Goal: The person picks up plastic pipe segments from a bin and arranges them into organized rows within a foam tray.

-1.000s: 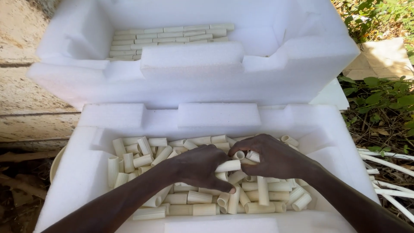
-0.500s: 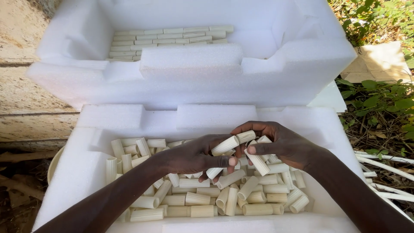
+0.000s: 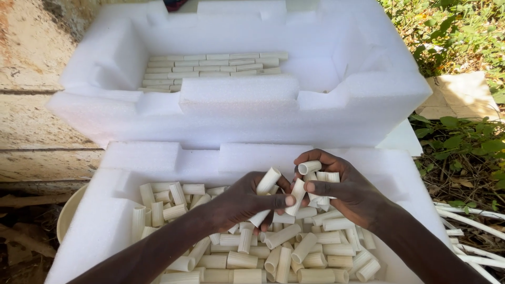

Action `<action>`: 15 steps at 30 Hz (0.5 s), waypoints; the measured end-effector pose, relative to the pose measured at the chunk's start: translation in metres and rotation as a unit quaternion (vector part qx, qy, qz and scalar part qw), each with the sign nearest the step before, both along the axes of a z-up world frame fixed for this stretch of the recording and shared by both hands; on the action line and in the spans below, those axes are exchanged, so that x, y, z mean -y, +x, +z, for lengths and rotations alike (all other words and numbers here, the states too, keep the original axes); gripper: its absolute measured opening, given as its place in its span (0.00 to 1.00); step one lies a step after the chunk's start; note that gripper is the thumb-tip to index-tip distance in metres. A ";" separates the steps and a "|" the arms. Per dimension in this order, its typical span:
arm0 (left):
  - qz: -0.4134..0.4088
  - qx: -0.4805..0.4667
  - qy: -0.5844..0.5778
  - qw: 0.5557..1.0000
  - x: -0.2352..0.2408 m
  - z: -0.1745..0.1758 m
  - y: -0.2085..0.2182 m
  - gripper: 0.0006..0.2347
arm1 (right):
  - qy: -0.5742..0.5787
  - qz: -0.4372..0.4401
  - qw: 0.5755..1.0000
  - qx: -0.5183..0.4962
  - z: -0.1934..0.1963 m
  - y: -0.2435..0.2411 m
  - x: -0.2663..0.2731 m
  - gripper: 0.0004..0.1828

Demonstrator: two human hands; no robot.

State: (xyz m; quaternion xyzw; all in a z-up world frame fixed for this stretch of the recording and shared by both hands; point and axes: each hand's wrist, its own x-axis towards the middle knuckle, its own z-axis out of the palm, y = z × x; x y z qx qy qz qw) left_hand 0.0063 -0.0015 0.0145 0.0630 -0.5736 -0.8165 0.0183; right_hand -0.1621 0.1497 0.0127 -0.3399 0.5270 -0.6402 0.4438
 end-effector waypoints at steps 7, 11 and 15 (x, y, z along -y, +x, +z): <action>0.003 0.062 -0.056 0.997 -0.012 0.001 -0.007 0.08 | -0.013 -0.064 0.997 0.030 0.014 0.010 0.003 0.11; 0.051 0.017 -0.043 0.998 -0.004 -0.002 -0.009 0.11 | 0.015 -0.071 0.997 -0.016 0.004 -0.003 -0.003 0.16; 0.114 0.013 -0.046 0.992 -0.004 0.019 -0.007 0.10 | 0.161 -0.071 0.984 0.021 0.000 -0.001 0.001 0.11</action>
